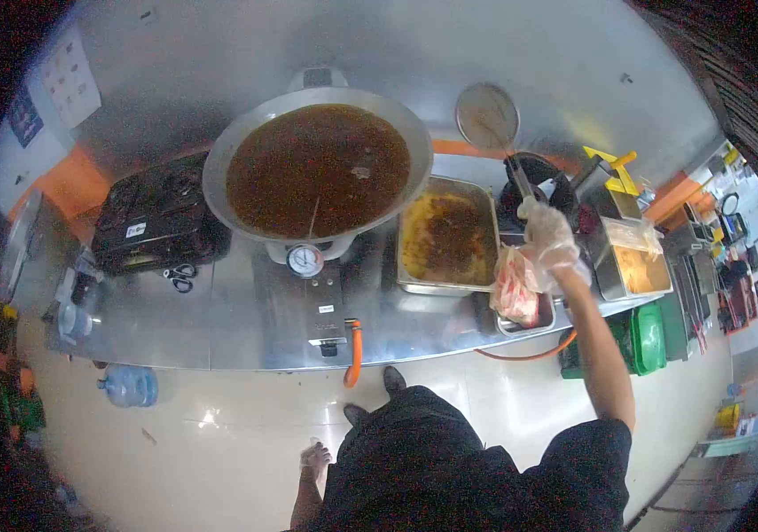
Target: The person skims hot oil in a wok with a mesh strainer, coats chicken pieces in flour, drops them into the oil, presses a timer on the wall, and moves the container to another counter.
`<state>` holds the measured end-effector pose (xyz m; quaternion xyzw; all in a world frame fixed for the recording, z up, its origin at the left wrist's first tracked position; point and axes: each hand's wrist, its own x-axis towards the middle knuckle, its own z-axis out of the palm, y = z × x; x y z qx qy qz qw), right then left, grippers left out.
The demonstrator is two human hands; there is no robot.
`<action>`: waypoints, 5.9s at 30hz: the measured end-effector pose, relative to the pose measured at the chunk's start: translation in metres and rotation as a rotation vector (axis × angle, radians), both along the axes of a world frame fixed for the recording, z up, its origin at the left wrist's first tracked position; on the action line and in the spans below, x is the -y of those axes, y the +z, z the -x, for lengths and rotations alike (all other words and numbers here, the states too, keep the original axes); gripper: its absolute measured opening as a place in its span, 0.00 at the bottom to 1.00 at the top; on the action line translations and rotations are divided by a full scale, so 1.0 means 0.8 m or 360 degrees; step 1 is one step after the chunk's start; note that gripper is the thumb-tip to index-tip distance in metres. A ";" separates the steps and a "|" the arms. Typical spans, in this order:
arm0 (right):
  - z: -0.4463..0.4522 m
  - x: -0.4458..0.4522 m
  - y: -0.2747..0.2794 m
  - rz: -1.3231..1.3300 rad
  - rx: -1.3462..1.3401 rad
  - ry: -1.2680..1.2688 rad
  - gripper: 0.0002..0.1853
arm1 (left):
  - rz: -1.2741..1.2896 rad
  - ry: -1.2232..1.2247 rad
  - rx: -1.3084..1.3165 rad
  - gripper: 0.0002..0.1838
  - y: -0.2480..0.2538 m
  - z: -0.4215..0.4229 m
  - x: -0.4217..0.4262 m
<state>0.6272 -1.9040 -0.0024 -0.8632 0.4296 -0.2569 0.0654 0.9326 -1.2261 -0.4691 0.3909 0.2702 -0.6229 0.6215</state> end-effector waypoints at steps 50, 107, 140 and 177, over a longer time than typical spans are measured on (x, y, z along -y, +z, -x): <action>-0.569 0.032 0.197 -0.0490 -0.1672 0.0875 0.10 | -0.0131 0.0306 0.0232 0.05 0.022 0.065 0.054; -0.420 0.068 0.202 0.0102 -0.0849 0.0504 0.25 | -0.0187 0.0353 0.0236 0.08 0.035 0.102 0.041; -0.511 -0.029 0.251 -0.0997 -0.1774 0.0534 0.13 | -0.0281 0.0393 0.0169 0.06 0.034 0.127 0.021; -0.550 0.041 0.046 0.0331 -0.1122 0.0920 0.11 | -0.0213 0.0340 0.0243 0.04 0.030 0.076 0.023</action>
